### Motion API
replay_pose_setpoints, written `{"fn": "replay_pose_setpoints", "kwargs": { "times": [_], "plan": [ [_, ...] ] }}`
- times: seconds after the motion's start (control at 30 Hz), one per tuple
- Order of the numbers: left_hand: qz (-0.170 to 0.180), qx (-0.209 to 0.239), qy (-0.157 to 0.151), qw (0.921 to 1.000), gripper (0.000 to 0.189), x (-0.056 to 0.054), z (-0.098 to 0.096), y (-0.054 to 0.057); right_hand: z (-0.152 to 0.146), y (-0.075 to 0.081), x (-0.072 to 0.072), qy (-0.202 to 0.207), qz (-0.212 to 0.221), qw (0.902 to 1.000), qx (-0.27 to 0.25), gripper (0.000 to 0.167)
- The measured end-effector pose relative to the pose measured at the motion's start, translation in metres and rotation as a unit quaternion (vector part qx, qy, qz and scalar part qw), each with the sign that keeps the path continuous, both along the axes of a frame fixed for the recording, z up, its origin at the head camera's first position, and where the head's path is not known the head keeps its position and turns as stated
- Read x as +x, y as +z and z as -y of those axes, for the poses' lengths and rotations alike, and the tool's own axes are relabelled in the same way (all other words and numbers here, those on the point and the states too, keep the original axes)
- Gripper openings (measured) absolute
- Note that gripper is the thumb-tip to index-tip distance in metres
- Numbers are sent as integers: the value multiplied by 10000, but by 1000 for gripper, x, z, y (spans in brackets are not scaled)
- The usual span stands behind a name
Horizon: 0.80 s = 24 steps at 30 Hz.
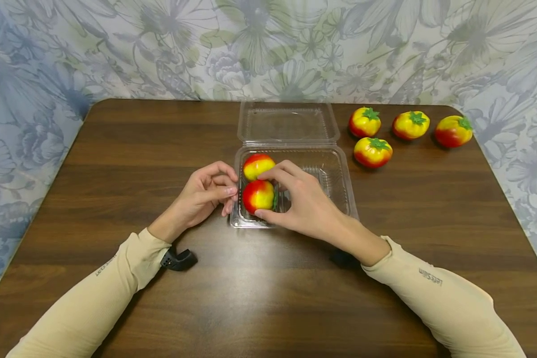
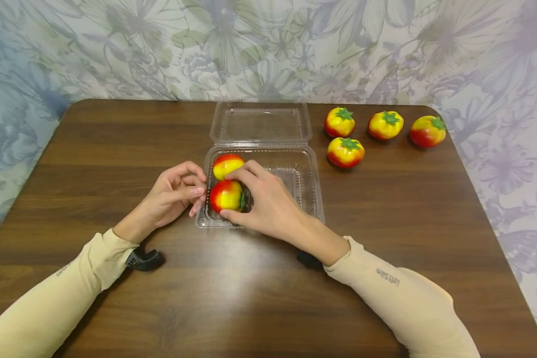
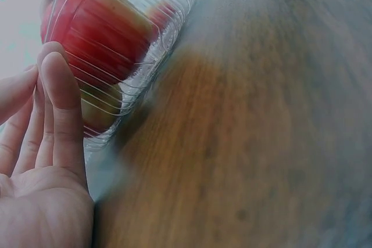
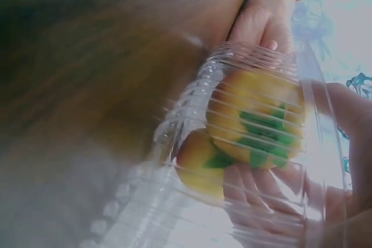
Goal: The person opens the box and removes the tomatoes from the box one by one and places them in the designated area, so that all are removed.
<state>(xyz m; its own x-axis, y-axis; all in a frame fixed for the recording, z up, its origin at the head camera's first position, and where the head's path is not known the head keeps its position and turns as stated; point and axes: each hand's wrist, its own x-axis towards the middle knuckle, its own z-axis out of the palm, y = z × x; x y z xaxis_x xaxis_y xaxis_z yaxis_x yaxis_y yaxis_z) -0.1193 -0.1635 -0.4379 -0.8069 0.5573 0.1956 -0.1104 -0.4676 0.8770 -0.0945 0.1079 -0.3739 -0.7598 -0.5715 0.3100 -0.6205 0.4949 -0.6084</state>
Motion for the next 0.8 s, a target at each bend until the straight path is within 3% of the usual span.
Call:
{"fn": "replay_pose_setpoints", "kwargs": {
  "times": [0.4, 0.8],
  "plan": [
    [178, -135, 114, 9997, 24, 2, 0, 2, -6, 13, 2, 85, -113, 9993, -340, 54],
    [66, -61, 54, 9999, 24, 1, 0, 0, -15, 25, 0, 59, -49, 9972, -745, 52]
  ]
}}
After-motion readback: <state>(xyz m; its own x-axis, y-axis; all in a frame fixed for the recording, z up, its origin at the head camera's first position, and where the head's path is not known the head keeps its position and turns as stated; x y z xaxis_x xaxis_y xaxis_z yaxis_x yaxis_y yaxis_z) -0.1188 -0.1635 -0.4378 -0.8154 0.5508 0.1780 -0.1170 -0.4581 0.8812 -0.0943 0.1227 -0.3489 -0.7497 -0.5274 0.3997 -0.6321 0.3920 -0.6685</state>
